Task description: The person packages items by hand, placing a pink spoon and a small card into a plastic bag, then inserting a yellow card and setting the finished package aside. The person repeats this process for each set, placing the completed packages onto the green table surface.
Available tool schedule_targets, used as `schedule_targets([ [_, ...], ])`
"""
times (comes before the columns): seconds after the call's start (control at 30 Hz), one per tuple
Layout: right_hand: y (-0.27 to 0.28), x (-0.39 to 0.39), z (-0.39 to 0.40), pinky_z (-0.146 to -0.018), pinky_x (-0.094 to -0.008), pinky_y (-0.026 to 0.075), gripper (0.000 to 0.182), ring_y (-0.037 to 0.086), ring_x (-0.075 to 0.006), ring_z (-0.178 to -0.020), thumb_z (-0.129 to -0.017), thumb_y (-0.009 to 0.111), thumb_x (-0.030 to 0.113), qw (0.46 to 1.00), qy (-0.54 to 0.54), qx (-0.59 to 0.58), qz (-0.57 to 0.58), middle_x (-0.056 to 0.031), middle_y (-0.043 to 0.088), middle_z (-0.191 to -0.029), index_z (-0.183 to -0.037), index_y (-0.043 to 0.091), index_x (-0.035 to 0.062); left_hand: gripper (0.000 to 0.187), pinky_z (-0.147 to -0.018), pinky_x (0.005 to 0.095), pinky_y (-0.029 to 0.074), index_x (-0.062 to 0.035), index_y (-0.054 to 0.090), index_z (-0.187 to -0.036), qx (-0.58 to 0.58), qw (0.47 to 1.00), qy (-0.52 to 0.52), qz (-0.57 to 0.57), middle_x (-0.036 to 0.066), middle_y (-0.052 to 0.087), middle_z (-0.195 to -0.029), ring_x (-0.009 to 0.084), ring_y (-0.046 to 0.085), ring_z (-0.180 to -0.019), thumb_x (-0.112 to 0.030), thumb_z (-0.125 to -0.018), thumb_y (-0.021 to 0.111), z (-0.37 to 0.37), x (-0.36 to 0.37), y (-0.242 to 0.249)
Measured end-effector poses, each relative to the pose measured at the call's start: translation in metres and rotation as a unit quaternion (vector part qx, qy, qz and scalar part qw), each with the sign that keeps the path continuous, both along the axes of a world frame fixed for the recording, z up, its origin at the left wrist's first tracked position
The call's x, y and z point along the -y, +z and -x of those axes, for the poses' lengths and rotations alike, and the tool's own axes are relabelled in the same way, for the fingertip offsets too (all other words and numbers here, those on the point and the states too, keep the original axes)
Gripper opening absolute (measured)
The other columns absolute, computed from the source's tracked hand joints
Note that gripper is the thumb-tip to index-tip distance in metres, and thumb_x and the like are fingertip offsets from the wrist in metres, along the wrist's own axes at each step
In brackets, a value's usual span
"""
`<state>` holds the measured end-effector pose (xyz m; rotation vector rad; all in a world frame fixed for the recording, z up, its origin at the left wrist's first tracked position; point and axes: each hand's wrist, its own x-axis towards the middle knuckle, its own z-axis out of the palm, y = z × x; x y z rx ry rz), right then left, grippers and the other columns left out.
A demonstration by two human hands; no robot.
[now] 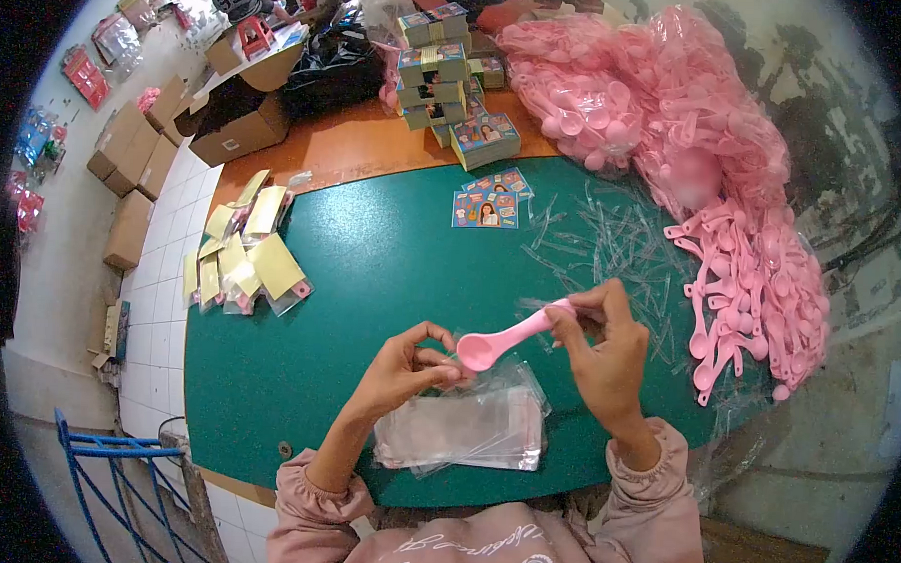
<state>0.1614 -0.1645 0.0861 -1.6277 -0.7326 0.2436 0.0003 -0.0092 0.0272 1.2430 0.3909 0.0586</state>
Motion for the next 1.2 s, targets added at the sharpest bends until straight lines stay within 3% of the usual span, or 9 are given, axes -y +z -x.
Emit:
schedule_targets([
  [0.13,-0.001,-0.002,0.005,-0.055,-0.0227,0.048,0.016,0.060,-0.0107,-0.064,-0.079,0.062,0.003,0.999,0.031,0.034,0.028,-0.0108,0.062,-0.073,-0.082,0.047,-0.0023,0.029,-0.068,0.0229,0.049,-0.0001,0.049,-0.108,0.006,1.000,0.023,0.008,0.009,0.065,-0.084,0.0104,0.061,-0.078,-0.005,-0.082,0.060,-0.002,0.002,0.006],
  [0.4,-0.003,-0.007,0.008,-0.054,-0.0234,0.048,0.013,0.060,-0.0114,-0.062,-0.081,0.060,0.004,0.994,0.084,0.013,0.075,-0.0105,0.061,-0.070,-0.082,0.048,-0.0026,0.031,-0.079,0.0251,0.047,0.0016,0.053,-0.113,0.032,0.998,-0.019,-0.050,0.010,0.060,-0.105,0.0133,0.057,-0.096,-0.012,-0.085,0.056,-0.007,0.006,0.002],
  [0.6,-0.002,-0.003,0.005,-0.055,-0.0237,0.047,0.009,0.061,-0.0124,-0.063,-0.080,0.058,0.001,0.976,0.175,0.052,0.119,-0.0113,0.061,-0.070,-0.079,0.050,-0.0028,0.032,-0.079,0.0243,0.046,0.0026,0.052,-0.114,0.065,0.997,-0.025,-0.024,0.010,0.059,-0.106,0.0149,0.057,-0.097,-0.013,-0.085,0.056,-0.012,0.011,0.012],
  [0.73,-0.003,-0.004,0.005,-0.056,-0.0241,0.048,0.008,0.061,-0.0120,-0.064,-0.081,0.056,0.003,0.985,0.154,-0.001,0.081,-0.0103,0.062,-0.072,-0.079,0.051,-0.0029,0.029,-0.072,0.0231,0.047,0.0015,0.056,-0.110,0.049,0.987,0.045,-0.143,0.009,0.062,-0.098,0.0115,0.058,-0.089,-0.017,-0.088,0.053,-0.014,0.016,0.017],
  [0.8,-0.003,-0.003,0.002,-0.057,-0.0240,0.048,0.008,0.061,-0.0117,-0.064,-0.082,0.056,0.003,0.987,0.142,-0.025,0.074,-0.0101,0.063,-0.072,-0.079,0.052,-0.0030,0.029,-0.066,0.0235,0.045,0.0001,0.059,-0.104,-0.032,0.975,-0.124,-0.181,0.006,0.064,-0.088,0.0079,0.055,-0.076,-0.023,-0.090,0.049,-0.012,0.005,0.025],
  [0.9,0.001,-0.001,-0.009,-0.056,-0.0235,0.048,0.008,0.060,-0.0118,-0.063,-0.083,0.056,0.004,0.986,0.155,0.004,0.059,-0.0104,0.063,-0.073,-0.079,0.053,-0.0024,0.031,-0.063,0.0245,0.044,-0.0009,0.062,-0.099,-0.032,0.968,-0.124,-0.217,0.003,0.064,-0.081,0.0071,0.050,-0.068,-0.025,-0.092,0.044,-0.013,0.010,0.029],
  [1.03,0.006,0.037,-0.110,-0.064,-0.0230,0.048,0.012,0.059,-0.0127,-0.071,-0.084,0.056,0.011,0.966,0.187,-0.122,-0.128,-0.0096,0.062,-0.079,-0.086,0.055,-0.0006,0.030,-0.067,0.0241,0.044,-0.0012,0.061,-0.102,0.040,0.976,-0.080,-0.199,0.003,0.064,-0.083,0.0078,0.050,-0.070,-0.023,-0.092,0.044,-0.010,0.008,0.031],
  [1.1,0.003,0.041,-0.176,-0.067,-0.0206,0.045,0.015,0.058,-0.0132,-0.074,-0.082,0.058,0.014,0.990,0.091,-0.089,0.068,-0.0060,0.059,-0.078,-0.089,0.055,0.0005,0.030,-0.070,0.0241,0.044,-0.0022,0.060,-0.106,0.090,0.973,-0.082,-0.195,0.005,0.064,-0.086,0.0082,0.050,-0.071,-0.023,-0.093,0.042,-0.007,0.004,0.031],
  [1.2,0.028,0.055,-0.182,-0.071,-0.0233,0.045,0.015,0.058,-0.0157,-0.080,-0.081,0.058,0.011,0.990,0.109,-0.046,0.080,-0.0048,0.060,-0.086,-0.092,0.056,0.0021,0.036,-0.079,0.0271,0.044,0.0010,0.056,-0.111,0.141,0.972,-0.064,-0.177,0.010,0.063,-0.099,0.0139,0.055,-0.086,-0.026,-0.093,0.041,-0.002,-0.004,0.042],
])
